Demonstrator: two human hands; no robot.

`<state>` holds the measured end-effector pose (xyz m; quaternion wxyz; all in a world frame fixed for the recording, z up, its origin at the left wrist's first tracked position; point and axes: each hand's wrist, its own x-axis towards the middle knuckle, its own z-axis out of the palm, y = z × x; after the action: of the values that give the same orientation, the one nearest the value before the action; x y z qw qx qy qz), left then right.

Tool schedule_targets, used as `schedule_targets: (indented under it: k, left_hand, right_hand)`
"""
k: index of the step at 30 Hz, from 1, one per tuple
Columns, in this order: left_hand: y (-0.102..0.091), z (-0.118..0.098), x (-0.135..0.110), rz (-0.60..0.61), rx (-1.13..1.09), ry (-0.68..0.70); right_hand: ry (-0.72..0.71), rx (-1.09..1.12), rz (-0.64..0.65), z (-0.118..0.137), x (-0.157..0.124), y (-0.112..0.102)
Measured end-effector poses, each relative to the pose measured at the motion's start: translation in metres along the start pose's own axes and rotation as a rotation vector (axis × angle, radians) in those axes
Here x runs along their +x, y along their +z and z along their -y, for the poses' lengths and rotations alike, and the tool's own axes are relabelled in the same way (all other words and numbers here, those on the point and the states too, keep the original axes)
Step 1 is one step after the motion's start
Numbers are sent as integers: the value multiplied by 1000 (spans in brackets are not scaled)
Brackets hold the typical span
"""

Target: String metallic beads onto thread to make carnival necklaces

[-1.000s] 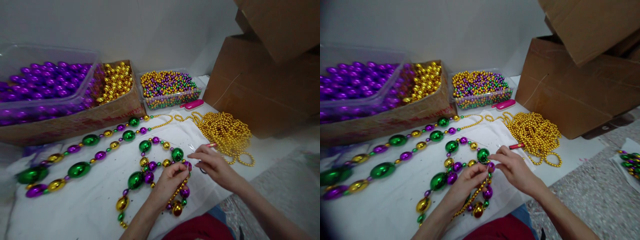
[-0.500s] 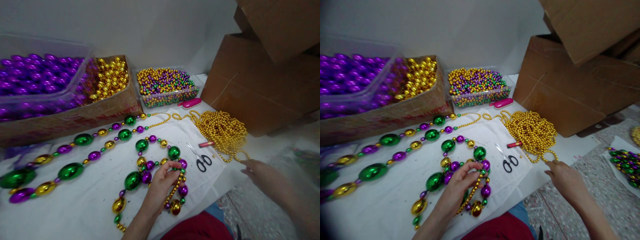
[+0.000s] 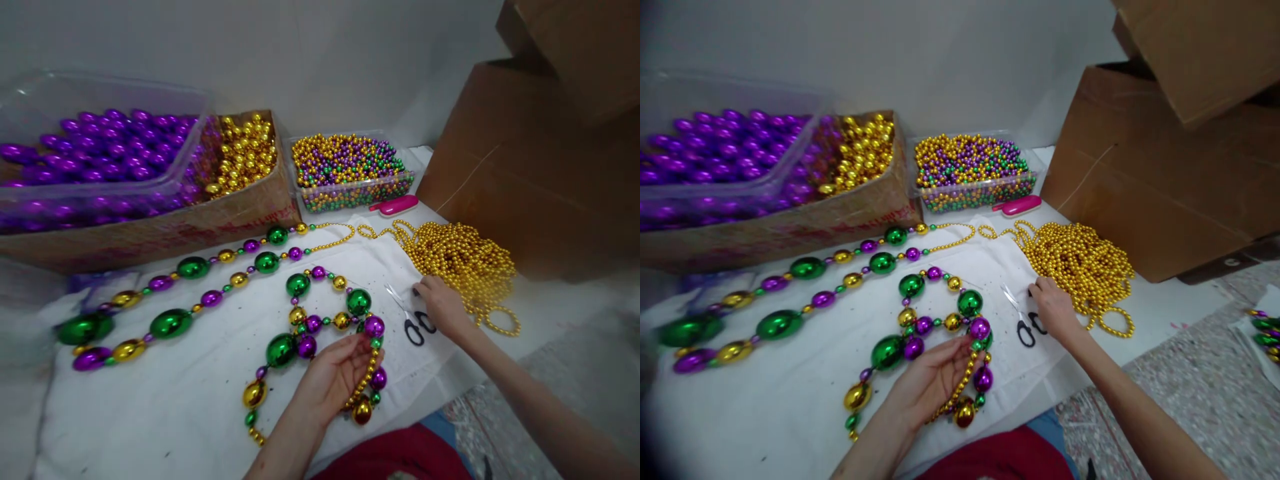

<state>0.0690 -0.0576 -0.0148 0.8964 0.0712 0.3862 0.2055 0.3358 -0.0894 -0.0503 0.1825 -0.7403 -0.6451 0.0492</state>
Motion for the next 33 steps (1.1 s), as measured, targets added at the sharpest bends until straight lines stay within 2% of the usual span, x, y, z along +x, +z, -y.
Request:
schedule_targets:
  k: [6,8,10,12,13,15,18,22,29,33]
  left_hand:
    - [16,3,3,80,-58,-149]
    - [21,4,3,84,-50,-155]
    - [25,6,3,77,-10,-105]
    - [27,7,5,64,56,-9]
    - [27,7,5,54,94,44]
    - [25,8,8,18,170,134]
    - [21,8,12,-31,258,197]
    - [17,7,15,-14,315,194]
    - [16,4,11,-2,293,189]
    - [16,3,9,-10,274,212]
  right_hand:
    - [88,288,-185,13,-5,-17]
    - [129,481,-182,23,-14,-26]
    - [225,863,-73,35,-26,-34]
    - [355,1276,95,48,-39,-37]
    - [412,1416,174,54,-46,-36]
    - [479,1533,284,65,-58,-32]
    - [517,1613,368,75,-70,-22]
    - [515,1649,396,83,-73,-17]
    - [497,1383,423,77,-72,-10]
    - [459,1313,479,77,-70,-7]
